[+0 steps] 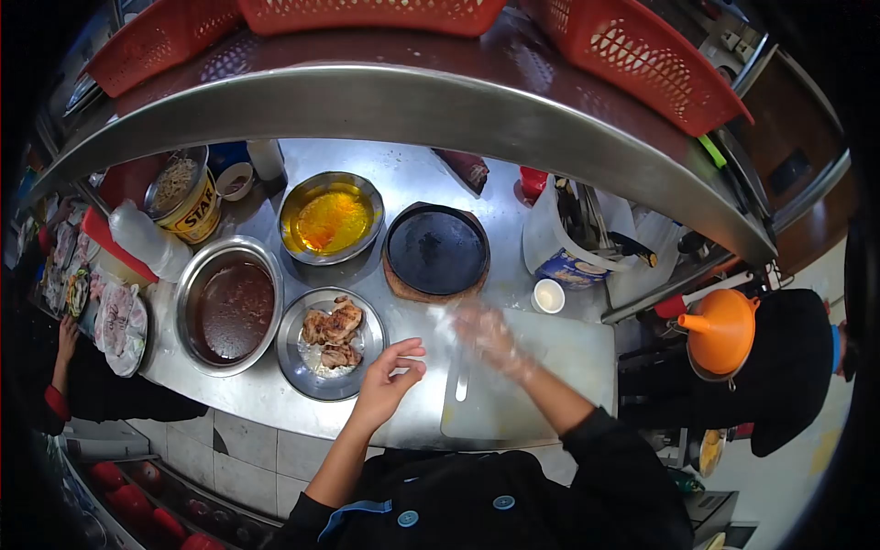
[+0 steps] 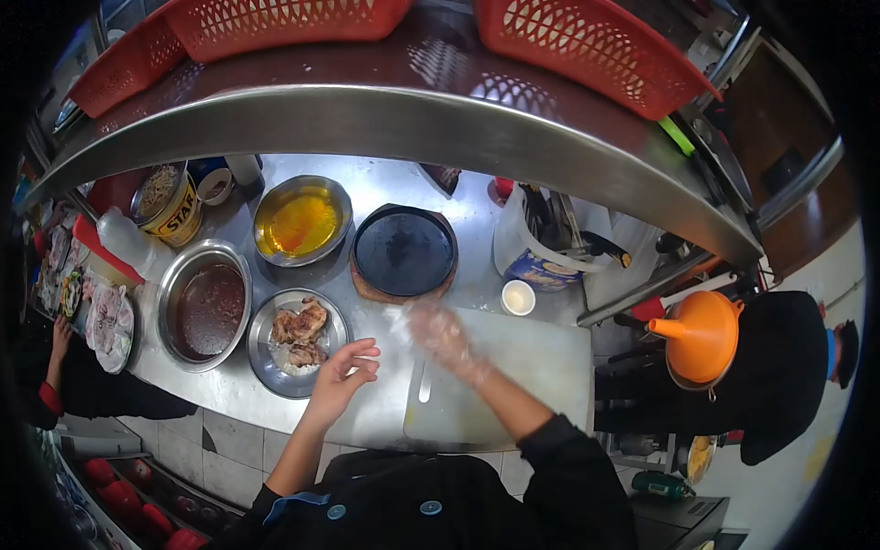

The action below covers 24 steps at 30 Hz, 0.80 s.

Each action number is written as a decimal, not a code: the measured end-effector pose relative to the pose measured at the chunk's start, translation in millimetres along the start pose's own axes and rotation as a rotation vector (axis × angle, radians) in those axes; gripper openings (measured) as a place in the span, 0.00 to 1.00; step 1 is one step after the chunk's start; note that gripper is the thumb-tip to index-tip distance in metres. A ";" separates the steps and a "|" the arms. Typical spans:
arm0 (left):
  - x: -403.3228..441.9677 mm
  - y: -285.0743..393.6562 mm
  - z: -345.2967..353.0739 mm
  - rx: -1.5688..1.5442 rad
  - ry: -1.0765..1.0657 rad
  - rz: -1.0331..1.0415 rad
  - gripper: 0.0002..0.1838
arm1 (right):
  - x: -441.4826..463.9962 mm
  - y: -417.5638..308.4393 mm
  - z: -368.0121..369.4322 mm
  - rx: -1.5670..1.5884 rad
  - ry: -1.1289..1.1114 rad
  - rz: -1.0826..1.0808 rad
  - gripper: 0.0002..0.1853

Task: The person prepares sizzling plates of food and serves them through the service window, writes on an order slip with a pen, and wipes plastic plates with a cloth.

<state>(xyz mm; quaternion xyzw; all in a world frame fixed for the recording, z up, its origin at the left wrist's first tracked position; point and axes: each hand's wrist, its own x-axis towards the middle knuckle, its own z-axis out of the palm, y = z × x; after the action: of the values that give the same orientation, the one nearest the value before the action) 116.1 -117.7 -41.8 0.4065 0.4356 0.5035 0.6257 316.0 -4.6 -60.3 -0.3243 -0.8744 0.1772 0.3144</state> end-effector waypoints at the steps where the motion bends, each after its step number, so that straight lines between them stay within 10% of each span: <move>1: -2.9 0.6 -1.5 0.061 0.068 0.023 0.18 | 16.2 43.7 -0.7 0.073 -0.040 0.361 0.08; 4: -10.8 2.7 -7.7 0.022 0.170 0.004 0.19 | 31.9 90.9 11.9 0.213 -0.123 1.090 0.13; 7: -13.0 -4.7 -11.2 -0.045 0.212 -0.004 0.18 | 21.4 68.0 49.8 -0.086 0.089 0.364 0.10; 10: -19.2 1.2 -12.1 -0.030 0.256 -0.021 0.16 | 30.7 62.9 23.8 0.110 0.001 0.747 0.17; 13: -20.1 -3.6 -20.2 -0.024 0.312 -0.014 0.14 | 13.7 90.6 18.3 0.042 0.048 0.358 0.09; 15: -21.9 -7.2 -18.3 -0.025 0.347 -0.024 0.13 | 7.9 64.8 33.6 0.124 -0.070 0.618 0.06; 18: -17.9 -2.9 -16.8 -0.035 0.340 0.005 0.12 | -9.0 109.2 49.7 -0.224 0.113 -0.043 0.05; 22: -23.2 -6.4 -21.2 0.031 0.386 0.031 0.12 | 33.3 97.0 -11.8 0.067 0.128 0.705 0.10; 24: -27.1 -7.8 -21.8 0.030 0.410 0.026 0.11 | 50.0 69.2 -1.9 -0.198 -0.033 0.491 0.13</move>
<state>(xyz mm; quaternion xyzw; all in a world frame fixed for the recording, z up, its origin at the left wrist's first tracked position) 94.3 -144.1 -51.8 0.3103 0.5560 0.5772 0.5113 319.2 79.9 -72.7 -0.5528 -0.7877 0.1670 0.2146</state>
